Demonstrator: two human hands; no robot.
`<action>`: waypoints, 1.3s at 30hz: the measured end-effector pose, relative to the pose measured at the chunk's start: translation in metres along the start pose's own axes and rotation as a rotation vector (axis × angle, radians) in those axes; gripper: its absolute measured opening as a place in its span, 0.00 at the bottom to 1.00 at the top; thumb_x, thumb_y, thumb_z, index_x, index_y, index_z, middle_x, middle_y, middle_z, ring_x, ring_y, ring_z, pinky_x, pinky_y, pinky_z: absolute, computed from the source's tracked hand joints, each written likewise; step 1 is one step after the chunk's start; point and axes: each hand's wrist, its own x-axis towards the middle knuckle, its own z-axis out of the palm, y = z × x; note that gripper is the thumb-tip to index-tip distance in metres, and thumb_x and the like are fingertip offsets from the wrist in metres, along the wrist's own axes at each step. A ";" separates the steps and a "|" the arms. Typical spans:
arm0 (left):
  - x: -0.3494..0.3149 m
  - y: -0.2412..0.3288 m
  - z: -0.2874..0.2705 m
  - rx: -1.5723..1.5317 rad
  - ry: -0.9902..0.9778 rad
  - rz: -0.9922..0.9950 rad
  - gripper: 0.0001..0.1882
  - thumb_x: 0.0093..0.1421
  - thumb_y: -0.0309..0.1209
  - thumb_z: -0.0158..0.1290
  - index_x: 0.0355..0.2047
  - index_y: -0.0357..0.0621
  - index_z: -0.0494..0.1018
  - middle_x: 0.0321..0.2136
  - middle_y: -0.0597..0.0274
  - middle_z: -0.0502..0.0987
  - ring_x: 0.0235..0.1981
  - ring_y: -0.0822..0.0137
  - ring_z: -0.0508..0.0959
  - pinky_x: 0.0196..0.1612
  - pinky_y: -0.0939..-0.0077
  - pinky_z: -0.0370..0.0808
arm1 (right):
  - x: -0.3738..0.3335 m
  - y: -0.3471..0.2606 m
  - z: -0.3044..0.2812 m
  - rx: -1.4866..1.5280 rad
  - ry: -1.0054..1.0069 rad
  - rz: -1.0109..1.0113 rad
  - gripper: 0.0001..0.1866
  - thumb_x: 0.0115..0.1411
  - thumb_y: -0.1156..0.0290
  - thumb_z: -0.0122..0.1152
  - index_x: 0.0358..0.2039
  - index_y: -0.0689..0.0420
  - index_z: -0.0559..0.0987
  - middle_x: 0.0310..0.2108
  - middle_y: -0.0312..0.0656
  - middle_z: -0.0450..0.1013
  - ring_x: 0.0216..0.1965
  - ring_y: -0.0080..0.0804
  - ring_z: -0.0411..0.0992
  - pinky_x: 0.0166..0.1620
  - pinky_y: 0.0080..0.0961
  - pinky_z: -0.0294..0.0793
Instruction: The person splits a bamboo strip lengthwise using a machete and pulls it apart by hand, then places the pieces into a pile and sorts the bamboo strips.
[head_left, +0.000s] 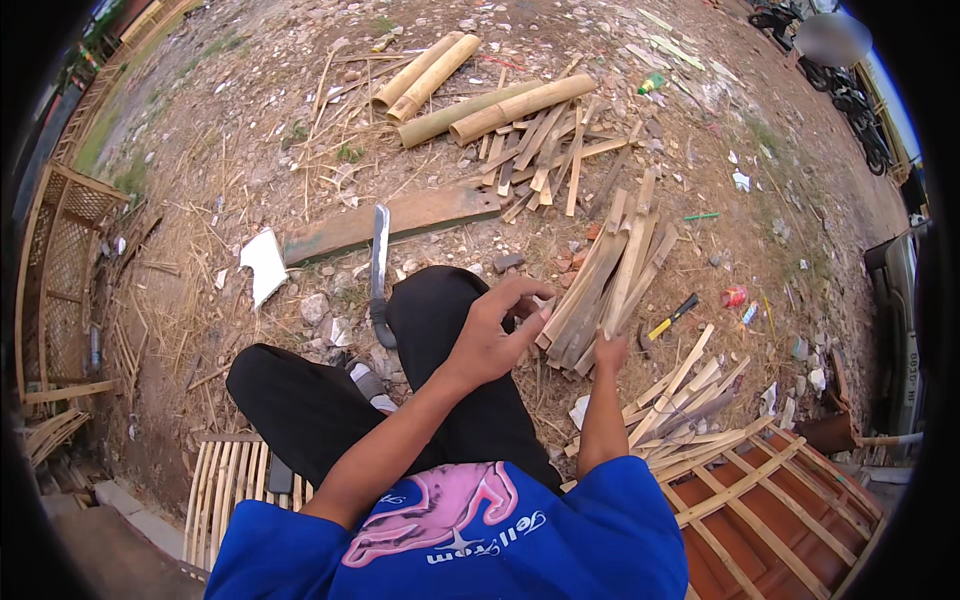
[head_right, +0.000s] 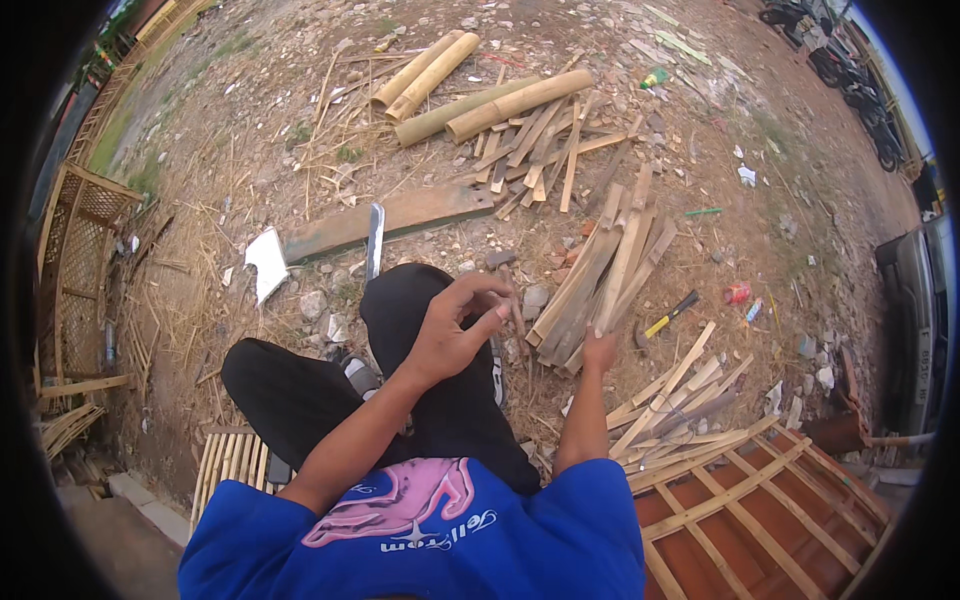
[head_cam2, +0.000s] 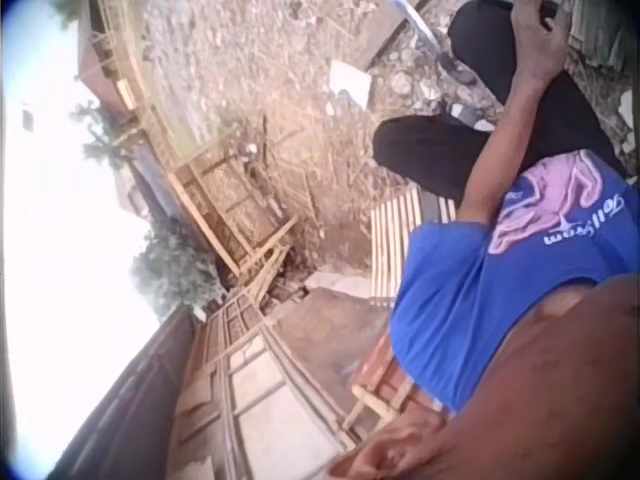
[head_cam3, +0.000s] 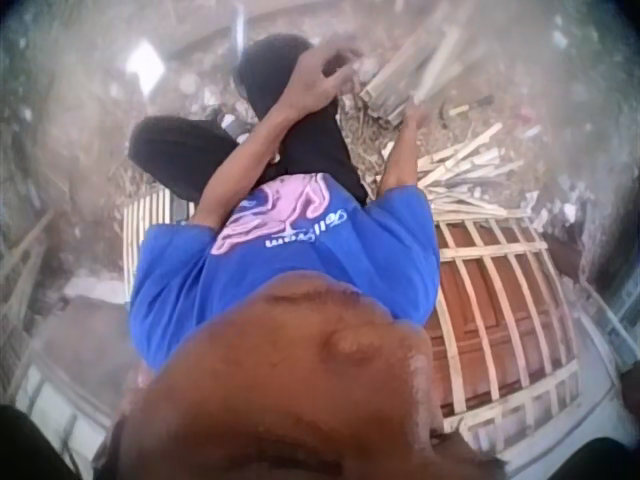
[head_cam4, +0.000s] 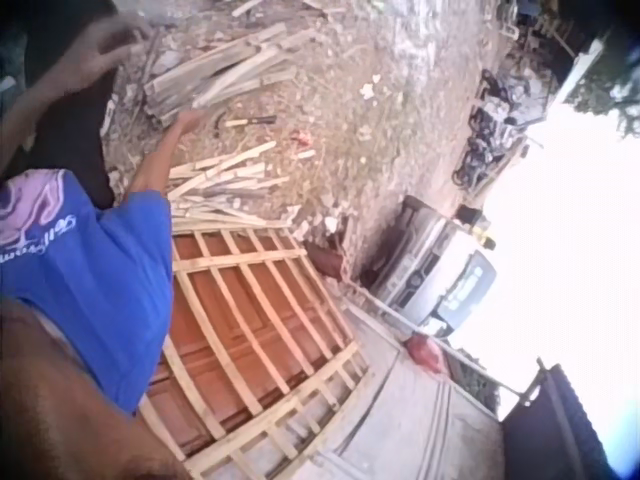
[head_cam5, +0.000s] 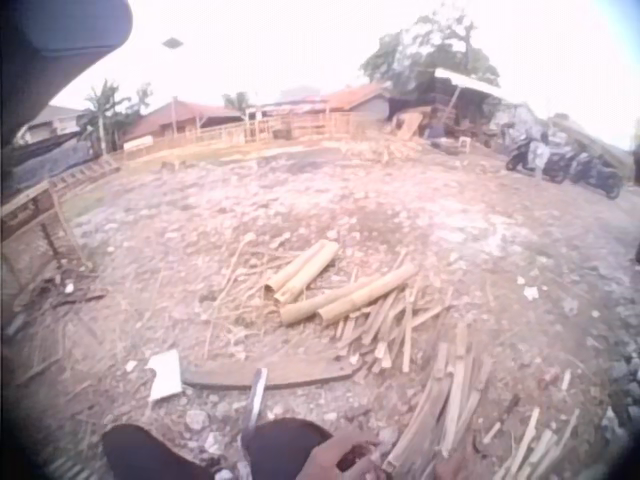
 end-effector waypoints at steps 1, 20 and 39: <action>-0.001 -0.003 0.000 -0.020 0.010 -0.011 0.10 0.60 0.25 0.55 0.42 0.40 0.73 0.39 0.61 0.74 0.37 0.72 0.76 0.42 0.76 0.73 | 0.001 0.002 0.001 -0.002 -0.005 0.000 0.31 0.54 0.51 0.63 0.49 0.63 0.75 0.43 0.58 0.75 0.47 0.56 0.73 0.51 0.44 0.70; -0.008 0.007 0.004 0.217 -0.155 0.122 0.10 0.57 0.26 0.56 0.40 0.40 0.74 0.33 0.56 0.74 0.32 0.65 0.77 0.39 0.72 0.73 | -0.039 -0.022 -0.026 1.429 -0.336 0.227 0.13 0.58 0.66 0.66 0.40 0.56 0.74 0.30 0.34 0.71 0.25 0.22 0.69 0.27 0.18 0.71; -0.081 0.013 -0.176 0.115 0.401 -0.047 0.11 0.63 0.24 0.53 0.46 0.40 0.71 0.35 0.64 0.74 0.36 0.76 0.75 0.40 0.81 0.71 | -0.042 0.052 -0.001 0.225 -0.115 0.100 0.34 0.51 0.53 0.67 0.49 0.66 0.71 0.44 0.58 0.72 0.47 0.52 0.70 0.52 0.42 0.67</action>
